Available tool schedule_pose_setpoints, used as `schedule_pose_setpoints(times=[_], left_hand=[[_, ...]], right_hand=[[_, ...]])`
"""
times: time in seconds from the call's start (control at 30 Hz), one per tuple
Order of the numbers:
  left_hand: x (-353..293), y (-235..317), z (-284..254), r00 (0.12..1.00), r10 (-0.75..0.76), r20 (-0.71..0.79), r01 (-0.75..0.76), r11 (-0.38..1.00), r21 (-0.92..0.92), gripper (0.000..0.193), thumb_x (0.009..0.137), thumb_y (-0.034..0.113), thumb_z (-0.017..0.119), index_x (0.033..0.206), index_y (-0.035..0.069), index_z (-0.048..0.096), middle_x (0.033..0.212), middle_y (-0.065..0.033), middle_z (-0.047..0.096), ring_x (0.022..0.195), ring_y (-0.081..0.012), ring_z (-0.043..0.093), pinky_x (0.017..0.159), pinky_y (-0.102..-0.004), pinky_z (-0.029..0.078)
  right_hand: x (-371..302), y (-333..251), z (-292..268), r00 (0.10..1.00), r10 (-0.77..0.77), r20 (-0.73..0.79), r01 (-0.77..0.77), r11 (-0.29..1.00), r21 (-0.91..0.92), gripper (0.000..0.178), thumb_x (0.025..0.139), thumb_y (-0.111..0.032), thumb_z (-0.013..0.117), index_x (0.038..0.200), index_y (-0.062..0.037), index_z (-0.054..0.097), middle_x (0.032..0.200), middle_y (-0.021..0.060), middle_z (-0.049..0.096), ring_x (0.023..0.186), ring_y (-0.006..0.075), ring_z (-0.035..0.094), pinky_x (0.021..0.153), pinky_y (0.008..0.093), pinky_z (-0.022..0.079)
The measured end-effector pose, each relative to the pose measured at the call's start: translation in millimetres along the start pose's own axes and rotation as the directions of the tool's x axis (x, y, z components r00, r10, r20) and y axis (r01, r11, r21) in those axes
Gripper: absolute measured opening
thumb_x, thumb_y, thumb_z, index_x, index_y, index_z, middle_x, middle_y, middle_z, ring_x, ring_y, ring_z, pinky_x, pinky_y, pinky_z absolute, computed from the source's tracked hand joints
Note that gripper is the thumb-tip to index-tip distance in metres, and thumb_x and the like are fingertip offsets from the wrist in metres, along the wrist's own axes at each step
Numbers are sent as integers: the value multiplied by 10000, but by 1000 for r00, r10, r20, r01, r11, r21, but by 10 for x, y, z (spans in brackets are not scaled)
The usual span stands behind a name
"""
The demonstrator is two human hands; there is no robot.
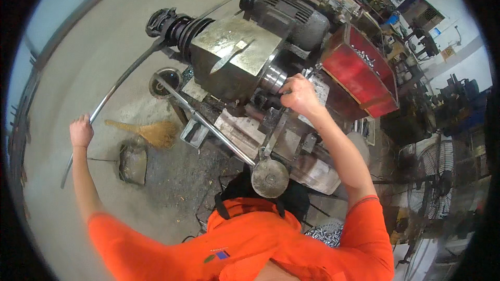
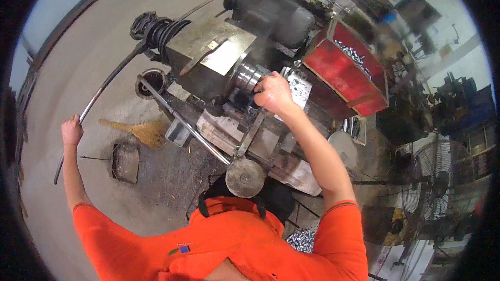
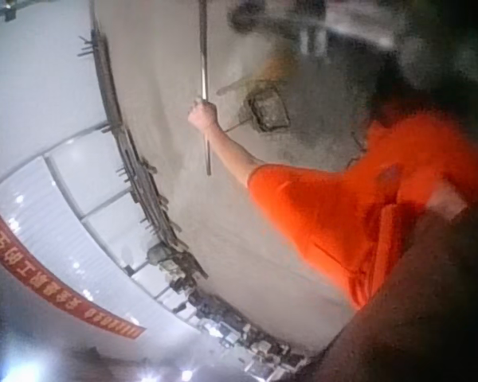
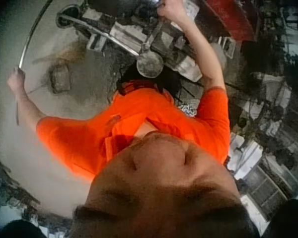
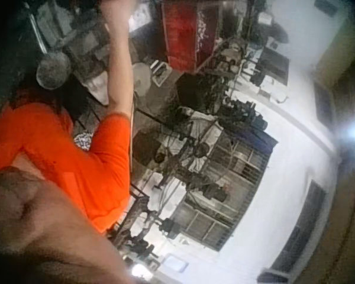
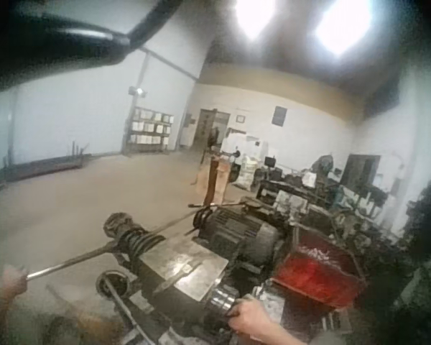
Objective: The person operates a metal turning machine, repeatedly inserting small metal pieces into the chuck, engaging the cutting tool with levers, and removing finished parts. The person places the finished parts into a red bin and occasionally inspects them by hand.
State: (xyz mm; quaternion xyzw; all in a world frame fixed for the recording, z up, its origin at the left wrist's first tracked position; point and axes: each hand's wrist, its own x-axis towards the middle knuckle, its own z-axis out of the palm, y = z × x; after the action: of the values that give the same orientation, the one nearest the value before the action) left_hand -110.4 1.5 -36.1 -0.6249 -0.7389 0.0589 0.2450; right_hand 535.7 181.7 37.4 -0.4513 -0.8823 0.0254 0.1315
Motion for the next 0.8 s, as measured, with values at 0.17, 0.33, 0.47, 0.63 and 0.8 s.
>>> schedule_pose_setpoints(times=[0.17, 0.33, 0.47, 0.63, 0.8], left_hand=[[75, 208, 120, 946, -313, 83, 324, 920, -222, 276, 735, 100, 590, 1005, 53, 626, 803, -144, 633, 756, -324, 624, 681, -431, 500], [98, 2009, -56, 897, -439, -51, 165, 439, -883, 315, 801, 164, 589, 1076, 12, 576, 936, -157, 640, 857, -262, 605, 763, -362, 475], [-230, 3119, 498, 874, 217, 435, 165, 709, -686, 461, 750, 277, 653, 1123, 23, 556, 1057, -187, 622, 920, -325, 618, 777, -416, 486], [270, 3121, 539, 773, 492, 400, -426, 870, -248, 328, 779, 257, 607, 1099, 189, 579, 911, -83, 643, 873, -270, 638, 681, -411, 497], [222, 2977, 367, 877, 352, 329, -189, 880, -437, 337, 761, 299, 644, 1081, 196, 612, 893, -108, 654, 823, -315, 633, 673, -426, 497]], right_hand=[[-5, 101, 77, 963, -265, -47, 264, 964, -26, 225, 519, -142, 635, 725, -65, 682, 913, 93, 650, 858, 302, 569, 743, 387, 470], [-823, -107, -446, 934, 35, -356, 45, 976, 213, 337, 535, -139, 633, 860, -56, 665, 1103, 140, 589, 960, 338, 530, 816, 404, 473], [-1804, 78, -709, 909, 246, -337, -180, 960, 216, 376, 531, -48, 570, 896, -40, 661, 1109, 129, 595, 1015, 335, 541, 878, 404, 442], [-3217, 456, -701, 731, 638, -241, -612, 770, 181, 358, 550, -83, 594, 895, -30, 677, 1074, 139, 616, 963, 326, 566, 842, 375, 463], [-4878, 885, -469, 366, 897, -247, -929, 368, -40, 568, 610, -147, 619, 1173, -77, 584, 1137, 184, 587, 1082, 344, 531, 917, 393, 430]])
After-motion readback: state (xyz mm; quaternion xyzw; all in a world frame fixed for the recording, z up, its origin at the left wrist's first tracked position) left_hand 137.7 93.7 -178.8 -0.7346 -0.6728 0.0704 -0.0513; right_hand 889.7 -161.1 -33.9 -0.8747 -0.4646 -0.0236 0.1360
